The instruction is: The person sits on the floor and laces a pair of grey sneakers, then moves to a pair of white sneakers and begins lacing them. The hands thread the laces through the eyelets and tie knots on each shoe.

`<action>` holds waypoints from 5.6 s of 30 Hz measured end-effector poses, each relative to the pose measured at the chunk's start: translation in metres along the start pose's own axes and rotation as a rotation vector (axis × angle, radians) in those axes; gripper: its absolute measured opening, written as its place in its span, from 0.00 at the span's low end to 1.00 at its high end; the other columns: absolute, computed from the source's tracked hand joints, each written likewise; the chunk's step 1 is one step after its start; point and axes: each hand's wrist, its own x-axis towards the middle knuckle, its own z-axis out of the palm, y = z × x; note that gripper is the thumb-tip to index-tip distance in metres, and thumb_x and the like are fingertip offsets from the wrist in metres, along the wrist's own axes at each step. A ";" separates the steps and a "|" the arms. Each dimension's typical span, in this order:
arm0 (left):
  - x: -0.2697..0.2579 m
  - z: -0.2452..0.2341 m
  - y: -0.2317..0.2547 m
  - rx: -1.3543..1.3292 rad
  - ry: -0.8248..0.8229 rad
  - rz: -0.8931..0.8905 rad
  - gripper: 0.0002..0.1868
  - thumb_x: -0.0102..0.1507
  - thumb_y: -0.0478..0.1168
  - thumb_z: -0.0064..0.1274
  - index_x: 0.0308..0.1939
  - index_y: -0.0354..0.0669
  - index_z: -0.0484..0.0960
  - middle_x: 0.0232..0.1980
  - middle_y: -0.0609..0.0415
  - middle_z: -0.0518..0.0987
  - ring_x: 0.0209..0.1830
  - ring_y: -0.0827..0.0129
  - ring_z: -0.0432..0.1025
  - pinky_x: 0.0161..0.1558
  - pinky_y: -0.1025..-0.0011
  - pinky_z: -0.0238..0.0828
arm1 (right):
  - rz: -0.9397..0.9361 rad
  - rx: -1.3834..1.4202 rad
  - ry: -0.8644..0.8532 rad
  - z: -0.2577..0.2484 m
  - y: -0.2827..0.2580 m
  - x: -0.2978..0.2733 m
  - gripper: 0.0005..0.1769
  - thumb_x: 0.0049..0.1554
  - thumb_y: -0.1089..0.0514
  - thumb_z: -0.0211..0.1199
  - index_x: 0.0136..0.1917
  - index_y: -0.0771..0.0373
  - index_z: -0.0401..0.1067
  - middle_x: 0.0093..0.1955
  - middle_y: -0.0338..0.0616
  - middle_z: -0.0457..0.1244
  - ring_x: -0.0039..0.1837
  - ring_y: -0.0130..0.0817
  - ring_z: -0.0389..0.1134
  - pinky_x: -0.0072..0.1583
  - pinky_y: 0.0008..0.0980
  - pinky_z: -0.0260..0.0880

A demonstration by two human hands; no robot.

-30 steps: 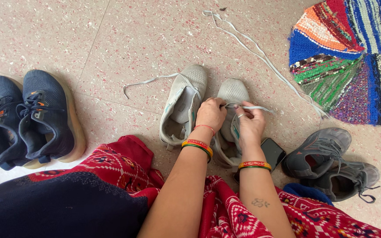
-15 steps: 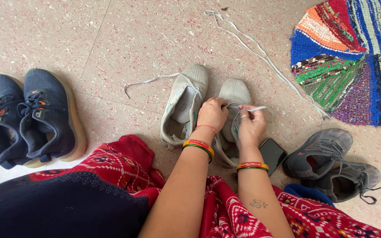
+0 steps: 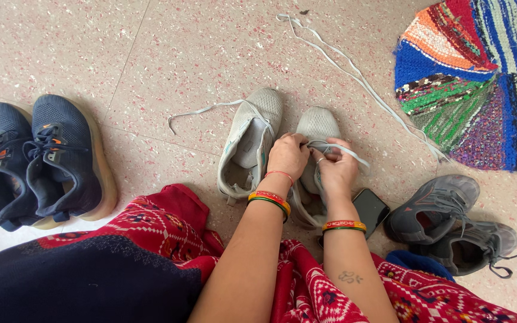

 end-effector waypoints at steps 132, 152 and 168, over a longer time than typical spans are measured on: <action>-0.172 -0.281 0.290 -0.484 0.233 0.561 0.06 0.62 0.32 0.55 0.42 0.39 0.85 0.31 0.55 0.86 0.29 0.76 0.77 0.33 0.74 0.75 | -0.712 0.239 -0.060 -0.212 -0.300 -0.171 0.11 0.61 0.64 0.62 0.56 0.64 0.80 0.49 0.41 0.74 0.52 0.24 0.74 0.55 0.24 0.73; -0.040 -0.159 0.143 0.081 0.399 0.228 0.06 0.60 0.36 0.53 0.33 0.47 0.87 0.37 0.43 0.84 0.40 0.44 0.78 0.45 0.51 0.75 | -0.376 0.182 -0.006 -0.163 -0.194 -0.062 0.10 0.61 0.65 0.61 0.54 0.63 0.80 0.48 0.42 0.74 0.51 0.26 0.74 0.53 0.26 0.72; -0.028 -0.033 0.035 0.119 -0.095 -0.141 0.21 0.58 0.42 0.63 0.55 0.44 0.82 0.56 0.42 0.80 0.58 0.50 0.75 0.59 0.58 0.71 | -0.063 -0.362 -0.105 -0.039 -0.040 -0.003 0.13 0.59 0.56 0.62 0.58 0.54 0.77 0.52 0.47 0.72 0.56 0.46 0.73 0.58 0.42 0.70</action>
